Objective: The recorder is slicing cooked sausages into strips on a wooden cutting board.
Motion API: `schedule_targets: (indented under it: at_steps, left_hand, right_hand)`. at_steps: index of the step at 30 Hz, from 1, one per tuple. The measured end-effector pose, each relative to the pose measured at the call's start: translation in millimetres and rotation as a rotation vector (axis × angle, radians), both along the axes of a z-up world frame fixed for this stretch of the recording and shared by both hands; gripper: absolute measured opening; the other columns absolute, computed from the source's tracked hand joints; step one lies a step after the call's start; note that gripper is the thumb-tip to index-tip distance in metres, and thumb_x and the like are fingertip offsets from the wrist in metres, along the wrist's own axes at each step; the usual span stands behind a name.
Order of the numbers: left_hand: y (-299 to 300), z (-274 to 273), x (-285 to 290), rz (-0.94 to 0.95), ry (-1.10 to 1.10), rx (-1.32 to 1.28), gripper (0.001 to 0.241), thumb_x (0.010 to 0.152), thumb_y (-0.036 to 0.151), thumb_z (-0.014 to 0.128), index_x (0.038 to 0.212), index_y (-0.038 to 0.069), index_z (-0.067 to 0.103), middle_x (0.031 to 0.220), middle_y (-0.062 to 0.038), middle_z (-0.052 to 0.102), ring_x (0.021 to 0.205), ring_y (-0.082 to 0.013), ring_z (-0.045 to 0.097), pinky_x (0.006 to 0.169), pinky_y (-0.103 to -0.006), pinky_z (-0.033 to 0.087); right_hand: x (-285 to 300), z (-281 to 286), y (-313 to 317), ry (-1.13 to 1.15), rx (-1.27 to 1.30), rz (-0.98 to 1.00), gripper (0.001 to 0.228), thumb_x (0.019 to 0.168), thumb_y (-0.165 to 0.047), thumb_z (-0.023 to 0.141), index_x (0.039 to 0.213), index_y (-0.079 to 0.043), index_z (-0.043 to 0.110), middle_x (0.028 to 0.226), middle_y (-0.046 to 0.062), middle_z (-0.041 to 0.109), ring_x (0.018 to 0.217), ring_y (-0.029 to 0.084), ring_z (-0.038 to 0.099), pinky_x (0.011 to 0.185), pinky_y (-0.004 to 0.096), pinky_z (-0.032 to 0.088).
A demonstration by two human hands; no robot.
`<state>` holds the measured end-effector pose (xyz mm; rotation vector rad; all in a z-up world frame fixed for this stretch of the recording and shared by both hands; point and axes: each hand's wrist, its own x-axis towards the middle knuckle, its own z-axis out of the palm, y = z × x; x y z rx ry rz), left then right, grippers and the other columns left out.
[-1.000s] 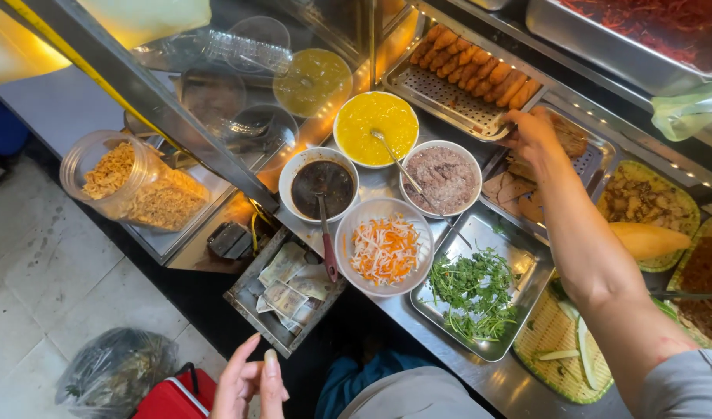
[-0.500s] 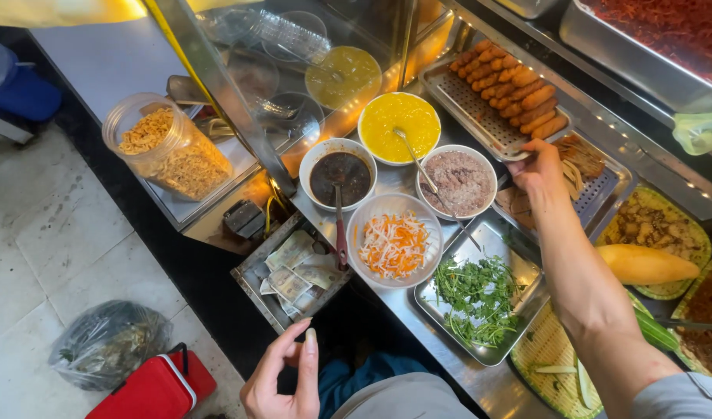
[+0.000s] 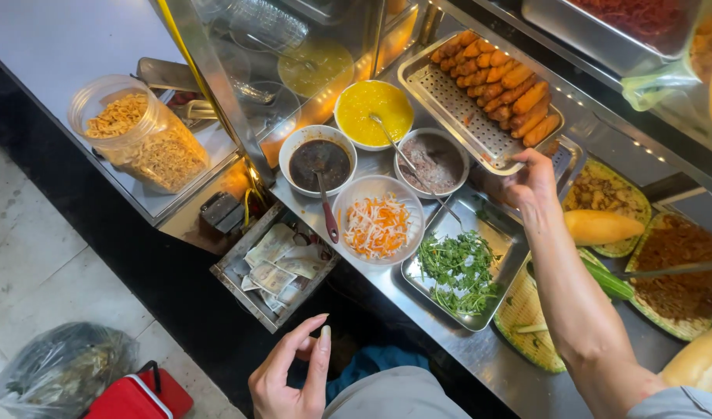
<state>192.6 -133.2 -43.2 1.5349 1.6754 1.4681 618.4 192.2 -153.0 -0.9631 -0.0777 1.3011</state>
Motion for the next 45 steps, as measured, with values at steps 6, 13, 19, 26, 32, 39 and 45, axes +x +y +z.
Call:
schedule_targets:
  at_steps: [6, 13, 19, 26, 32, 39, 45]
  left_hand:
    - [-20.4, 3.1, -32.2, -0.062, -0.053, -0.066, 0.024, 0.081, 0.009, 0.075, 0.105, 0.008, 0.079, 0.067, 0.000, 0.072, 0.056, -0.0083, 0.064, 0.058, -0.0202, 0.056]
    - [-66.8, -4.1, -111.4, -0.238, -0.178, -0.195, 0.028, 0.082, 0.014, 0.076, 0.109, 0.006, 0.079, 0.064, -0.001, 0.074, 0.052, -0.0100, 0.063, 0.053, -0.0215, 0.055]
    - [-90.1, -9.7, -184.2, -0.321, -0.286, -0.555, 0.031, 0.087, 0.024, 0.074, 0.112, 0.007, 0.081, 0.071, -0.002, 0.075, 0.056, -0.0108, 0.067, 0.053, -0.0219, 0.057]
    - [-85.3, -29.4, -260.9, -0.296, -0.609, -0.497, 0.057, 0.092, 0.036, 0.063, 0.139, 0.005, 0.063, 0.108, -0.014, 0.074, 0.067, -0.0180, 0.071, 0.060, -0.0238, 0.056]
    - [-79.6, 7.4, -344.6, -0.144, -0.984, -0.351, 0.061, 0.096, 0.043, 0.048, 0.145, 0.008, 0.055, 0.135, -0.013, 0.061, 0.095, -0.0276, 0.070, 0.075, -0.0338, 0.055]
    - [-64.5, 3.5, -452.1, 0.219, -1.122, -0.149, 0.054, 0.098, 0.037, 0.052, 0.137, 0.002, 0.062, 0.116, -0.018, 0.068, 0.094, -0.0268, 0.064, 0.079, -0.0392, 0.056]
    - [-2.8, -19.5, -542.7, 0.440, -1.114, -0.157, 0.048, 0.099, 0.029, 0.054, 0.140, 0.004, 0.059, 0.117, -0.018, 0.064, 0.094, -0.0299, 0.062, 0.086, -0.0416, 0.053]
  right_hand:
    - [-14.1, 0.8, -95.1, 0.033, -0.024, 0.045, 0.021, 0.074, 0.002, 0.055, 0.095, 0.003, 0.054, 0.090, 0.008, 0.062, 0.059, 0.012, 0.058, 0.053, 0.013, 0.049]
    - [-115.6, 60.7, -250.0, -0.117, 0.073, -0.038, 0.056, 0.068, 0.008, 0.051, 0.122, 0.003, 0.040, 0.126, 0.020, 0.056, 0.102, 0.021, 0.066, 0.094, 0.035, 0.057]
    - [-194.9, 80.3, -345.8, -0.160, 0.067, 0.088, 0.069, 0.071, 0.004, 0.046, 0.139, 0.000, 0.041, 0.142, 0.019, 0.053, 0.126, 0.029, 0.061, 0.112, 0.051, 0.049]
    - [-305.5, 77.1, -381.2, -0.361, -0.113, 0.323, 0.049, 0.083, 0.000, 0.037, 0.132, 0.005, 0.039, 0.138, 0.022, 0.047, 0.123, 0.023, 0.049, 0.110, 0.040, 0.042]
    - [-431.4, 83.7, -344.5, -0.225, -0.148, 0.535, 0.051, 0.081, 0.004, 0.032, 0.132, 0.009, 0.038, 0.133, 0.031, 0.049, 0.119, 0.032, 0.050, 0.108, 0.050, 0.042]
    - [-577.5, 78.1, -269.2, -0.078, -0.167, 0.804, 0.058, 0.077, 0.006, 0.033, 0.134, 0.013, 0.041, 0.132, 0.031, 0.053, 0.116, 0.040, 0.053, 0.107, 0.053, 0.044]
    - [-683.4, 61.9, -163.5, -0.057, -0.086, 0.960, 0.058, 0.072, 0.006, 0.039, 0.128, 0.019, 0.044, 0.121, 0.036, 0.055, 0.102, 0.043, 0.057, 0.089, 0.060, 0.052]
